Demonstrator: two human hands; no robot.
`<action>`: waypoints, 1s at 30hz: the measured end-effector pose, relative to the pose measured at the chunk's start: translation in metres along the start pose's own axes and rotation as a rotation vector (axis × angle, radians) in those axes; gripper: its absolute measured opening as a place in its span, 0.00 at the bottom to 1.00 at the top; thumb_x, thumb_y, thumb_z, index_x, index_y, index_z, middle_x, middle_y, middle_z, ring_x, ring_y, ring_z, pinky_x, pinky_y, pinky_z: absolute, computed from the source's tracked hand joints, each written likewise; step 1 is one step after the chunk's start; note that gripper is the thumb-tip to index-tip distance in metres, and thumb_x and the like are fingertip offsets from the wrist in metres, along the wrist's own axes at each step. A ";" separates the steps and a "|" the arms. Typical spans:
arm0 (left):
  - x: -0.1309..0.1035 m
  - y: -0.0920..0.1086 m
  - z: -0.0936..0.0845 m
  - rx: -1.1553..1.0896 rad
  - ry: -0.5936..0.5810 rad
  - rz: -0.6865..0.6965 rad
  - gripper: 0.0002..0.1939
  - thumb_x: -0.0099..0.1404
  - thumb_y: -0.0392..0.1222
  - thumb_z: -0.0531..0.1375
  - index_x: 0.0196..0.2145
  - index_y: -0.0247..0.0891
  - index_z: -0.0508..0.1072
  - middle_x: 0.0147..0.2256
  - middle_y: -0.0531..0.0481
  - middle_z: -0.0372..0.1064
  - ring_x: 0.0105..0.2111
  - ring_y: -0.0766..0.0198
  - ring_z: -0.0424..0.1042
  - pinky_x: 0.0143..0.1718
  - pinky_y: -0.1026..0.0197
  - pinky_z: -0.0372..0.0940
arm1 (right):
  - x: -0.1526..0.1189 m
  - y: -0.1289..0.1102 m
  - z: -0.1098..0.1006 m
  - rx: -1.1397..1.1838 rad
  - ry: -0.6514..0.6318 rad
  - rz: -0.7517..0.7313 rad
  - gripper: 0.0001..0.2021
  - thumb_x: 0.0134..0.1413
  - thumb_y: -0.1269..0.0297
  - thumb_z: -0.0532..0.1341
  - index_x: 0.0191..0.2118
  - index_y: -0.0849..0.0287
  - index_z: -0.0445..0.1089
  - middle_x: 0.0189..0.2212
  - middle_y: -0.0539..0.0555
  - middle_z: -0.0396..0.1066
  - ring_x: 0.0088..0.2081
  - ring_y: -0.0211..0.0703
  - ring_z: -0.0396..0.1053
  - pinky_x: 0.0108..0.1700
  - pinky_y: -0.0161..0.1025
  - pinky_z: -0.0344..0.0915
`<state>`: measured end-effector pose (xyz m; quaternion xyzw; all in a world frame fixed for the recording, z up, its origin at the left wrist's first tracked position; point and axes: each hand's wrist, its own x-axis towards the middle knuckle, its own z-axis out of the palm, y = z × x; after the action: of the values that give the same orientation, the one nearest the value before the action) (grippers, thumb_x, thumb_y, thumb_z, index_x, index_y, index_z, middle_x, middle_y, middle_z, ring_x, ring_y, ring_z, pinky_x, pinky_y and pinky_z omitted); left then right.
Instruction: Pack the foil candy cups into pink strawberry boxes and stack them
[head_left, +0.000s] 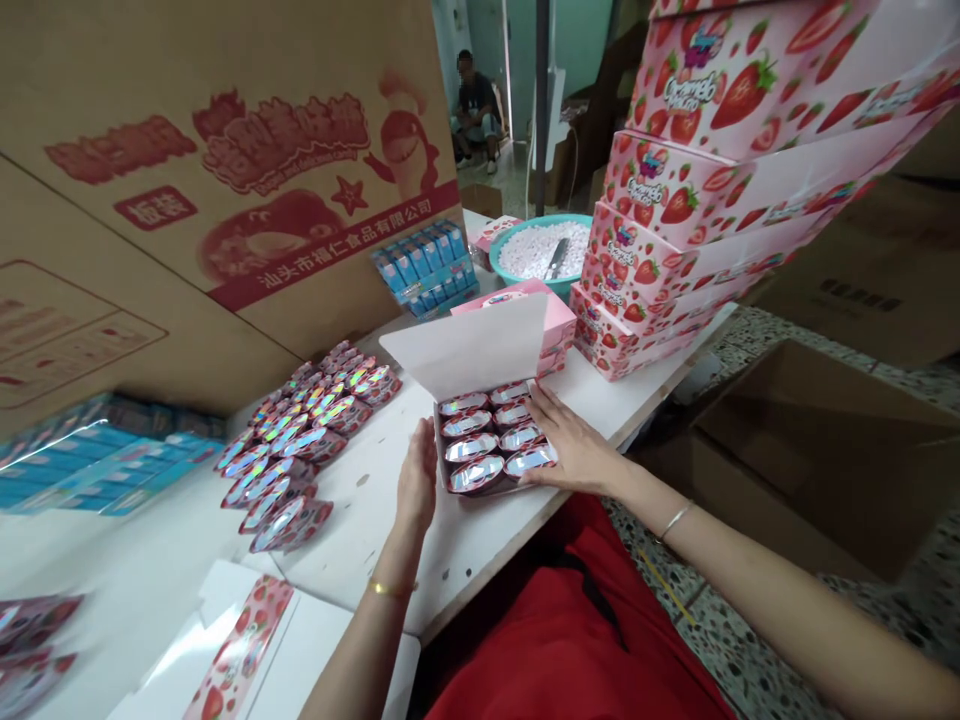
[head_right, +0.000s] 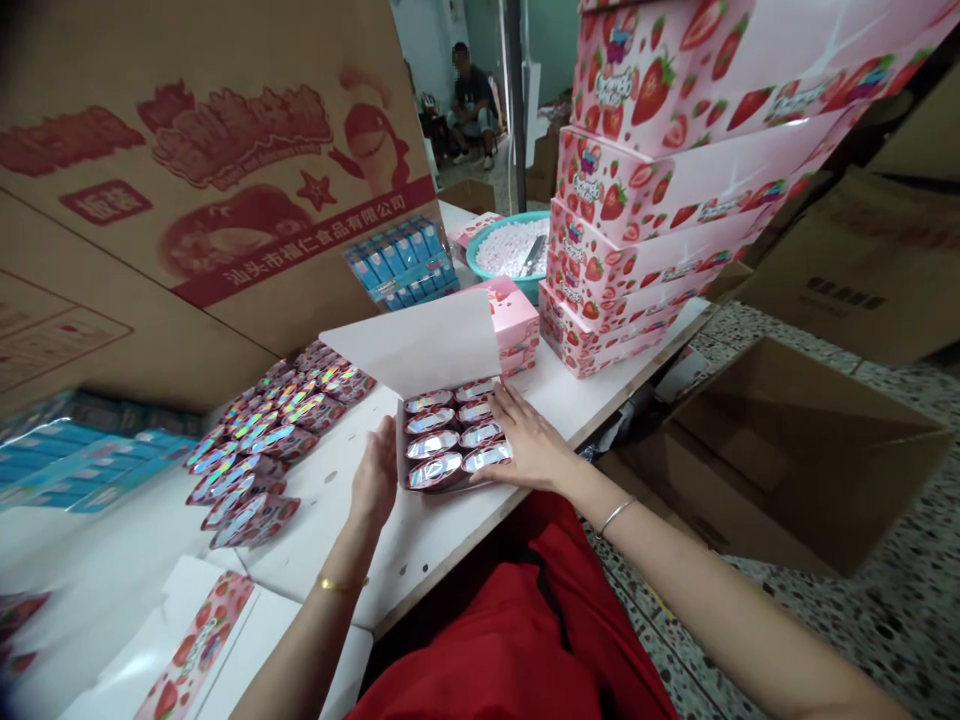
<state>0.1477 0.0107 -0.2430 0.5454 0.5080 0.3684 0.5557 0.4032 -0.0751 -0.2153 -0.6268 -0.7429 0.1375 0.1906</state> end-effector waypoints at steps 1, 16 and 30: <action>0.008 0.002 0.006 -0.073 0.010 -0.061 0.32 0.72 0.60 0.44 0.67 0.43 0.55 0.68 0.45 0.52 0.68 0.54 0.52 0.67 0.47 0.53 | 0.000 0.001 -0.001 -0.018 -0.006 -0.017 0.59 0.46 0.28 0.60 0.70 0.73 0.47 0.71 0.73 0.39 0.71 0.64 0.37 0.70 0.59 0.47; 0.077 0.025 -0.048 0.713 -0.487 0.527 0.19 0.69 0.47 0.53 0.54 0.45 0.74 0.63 0.46 0.62 0.71 0.46 0.41 0.66 0.30 0.37 | 0.008 0.018 -0.008 0.698 0.067 0.058 0.34 0.56 0.36 0.57 0.58 0.58 0.68 0.60 0.62 0.67 0.61 0.61 0.64 0.63 0.59 0.61; 0.003 0.041 0.012 1.281 -0.495 0.876 0.52 0.56 0.70 0.61 0.67 0.32 0.58 0.68 0.27 0.47 0.68 0.30 0.45 0.64 0.32 0.50 | -0.016 -0.009 -0.005 -0.159 -0.001 -0.148 0.42 0.52 0.61 0.71 0.69 0.51 0.52 0.68 0.61 0.53 0.69 0.60 0.50 0.68 0.64 0.46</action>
<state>0.1658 0.0159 -0.2047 0.9723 0.2230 0.0589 0.0375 0.4002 -0.0927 -0.2087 -0.5832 -0.7959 0.0638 0.1497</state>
